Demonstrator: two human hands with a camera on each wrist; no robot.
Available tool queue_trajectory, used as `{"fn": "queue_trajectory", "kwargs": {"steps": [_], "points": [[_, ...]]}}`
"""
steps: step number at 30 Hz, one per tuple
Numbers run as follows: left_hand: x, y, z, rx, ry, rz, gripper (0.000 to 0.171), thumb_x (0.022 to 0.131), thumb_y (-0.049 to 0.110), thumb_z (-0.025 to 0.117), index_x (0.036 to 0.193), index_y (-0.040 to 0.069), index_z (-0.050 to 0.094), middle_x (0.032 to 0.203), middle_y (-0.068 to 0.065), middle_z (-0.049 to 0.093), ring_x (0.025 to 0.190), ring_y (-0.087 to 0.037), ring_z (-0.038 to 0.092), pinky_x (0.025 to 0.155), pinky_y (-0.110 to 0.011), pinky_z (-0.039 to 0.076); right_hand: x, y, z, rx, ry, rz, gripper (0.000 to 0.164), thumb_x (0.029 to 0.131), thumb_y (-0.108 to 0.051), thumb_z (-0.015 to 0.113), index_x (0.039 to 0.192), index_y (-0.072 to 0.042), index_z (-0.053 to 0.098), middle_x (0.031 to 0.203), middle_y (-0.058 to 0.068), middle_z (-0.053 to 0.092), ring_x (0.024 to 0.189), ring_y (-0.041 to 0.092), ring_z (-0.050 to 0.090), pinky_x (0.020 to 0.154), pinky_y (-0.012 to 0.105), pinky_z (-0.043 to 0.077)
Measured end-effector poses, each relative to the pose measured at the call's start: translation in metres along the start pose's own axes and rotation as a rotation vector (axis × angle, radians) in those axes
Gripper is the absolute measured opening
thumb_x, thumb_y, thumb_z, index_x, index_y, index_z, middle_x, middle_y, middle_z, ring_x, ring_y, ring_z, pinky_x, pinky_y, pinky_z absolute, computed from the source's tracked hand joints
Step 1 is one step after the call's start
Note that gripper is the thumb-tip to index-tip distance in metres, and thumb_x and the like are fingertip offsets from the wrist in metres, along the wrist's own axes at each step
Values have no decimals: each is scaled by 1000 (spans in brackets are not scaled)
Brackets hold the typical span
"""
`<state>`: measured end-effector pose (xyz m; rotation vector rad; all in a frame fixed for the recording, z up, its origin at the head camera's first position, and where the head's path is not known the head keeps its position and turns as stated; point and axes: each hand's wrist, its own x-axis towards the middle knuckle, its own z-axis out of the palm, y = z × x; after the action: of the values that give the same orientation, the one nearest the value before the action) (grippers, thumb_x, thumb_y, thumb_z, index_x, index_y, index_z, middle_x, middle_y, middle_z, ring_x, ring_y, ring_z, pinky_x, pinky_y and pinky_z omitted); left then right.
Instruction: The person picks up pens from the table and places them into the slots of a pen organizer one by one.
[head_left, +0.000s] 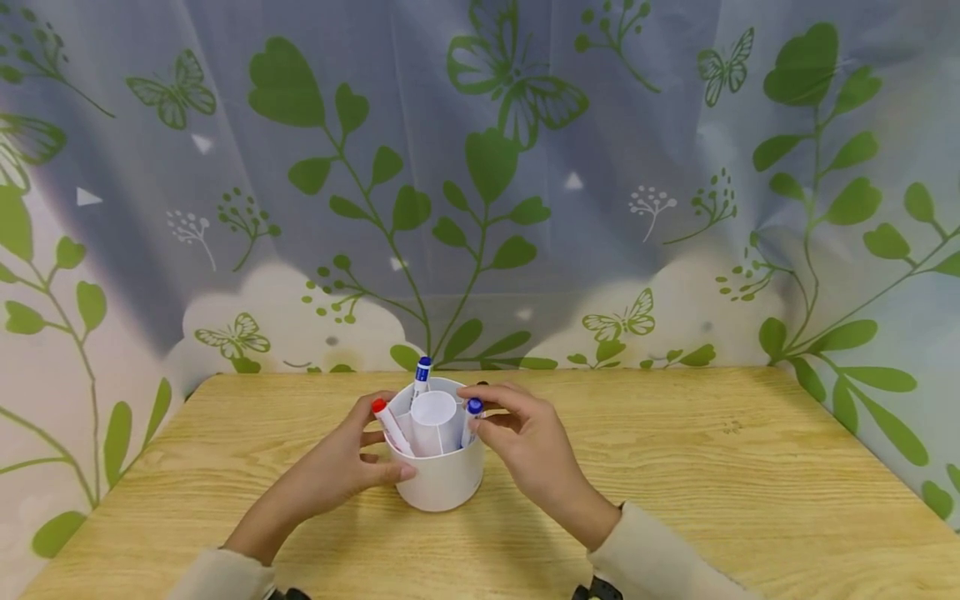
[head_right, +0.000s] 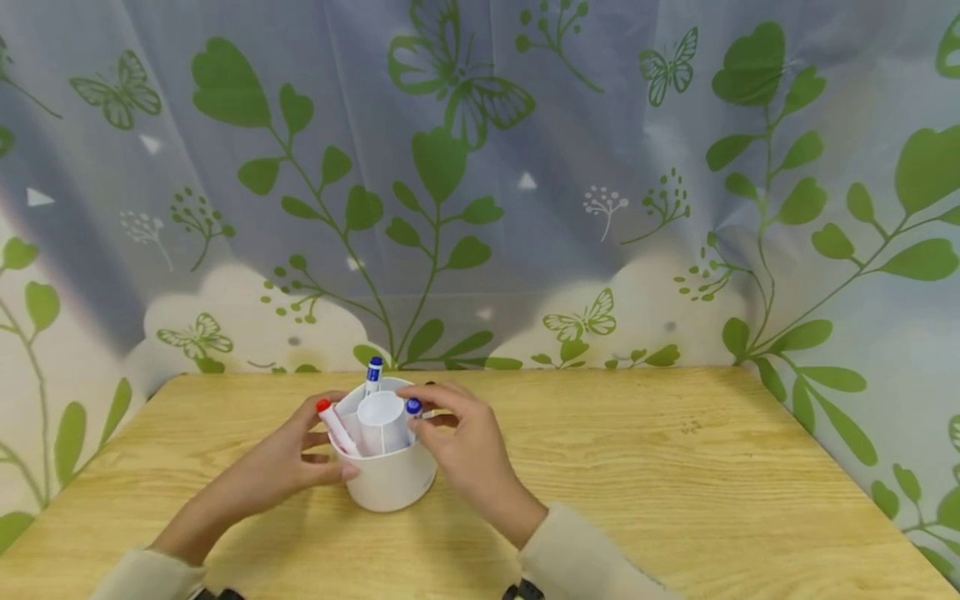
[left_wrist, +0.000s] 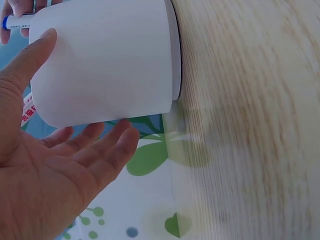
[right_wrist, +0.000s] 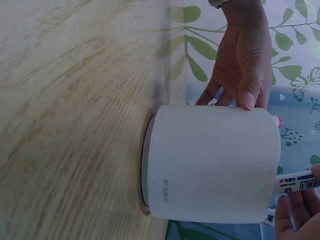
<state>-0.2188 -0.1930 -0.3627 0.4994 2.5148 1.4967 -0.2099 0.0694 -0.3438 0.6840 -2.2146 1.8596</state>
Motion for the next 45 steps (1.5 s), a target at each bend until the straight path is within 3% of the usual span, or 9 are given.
{"fn": "queue_trajectory", "kwargs": {"steps": [5,16,24,29,45], "points": [[1,1,3,-19,1,21,95,89,27,86,157,5,23,164,-25,33,150,-56,36,117,-61,45,-1,2,5,-7,13,6,32,92,10,70,120,-3,75,122,15,72,111,26,68,95,30,60],[2,3,4,-4,8,-4,102,87,30,88,161,11,21,164,-24,32,145,-55,43,109,-58,53,-4,10,12,-119,25,-63,32,89,11,71,113,-8,77,114,6,77,106,24,71,102,45,59],[0,3,3,-4,14,3,96,88,30,87,159,11,25,161,-22,32,142,-52,48,106,-52,57,-6,15,14,-136,18,-75,37,87,11,71,114,-12,79,113,3,78,107,19,69,105,38,55],[-1,2,3,1,18,8,95,89,30,87,159,11,25,160,-22,31,142,-52,48,105,-51,57,-8,15,17,-125,-24,-93,35,87,10,70,114,-11,79,116,1,78,118,18,69,115,43,49],[0,1,4,-12,11,-7,97,88,34,87,159,14,23,163,-22,28,141,-51,48,99,-49,61,-12,14,16,-151,-45,-115,32,88,8,72,114,-9,79,116,0,77,117,16,68,111,41,53]]}}
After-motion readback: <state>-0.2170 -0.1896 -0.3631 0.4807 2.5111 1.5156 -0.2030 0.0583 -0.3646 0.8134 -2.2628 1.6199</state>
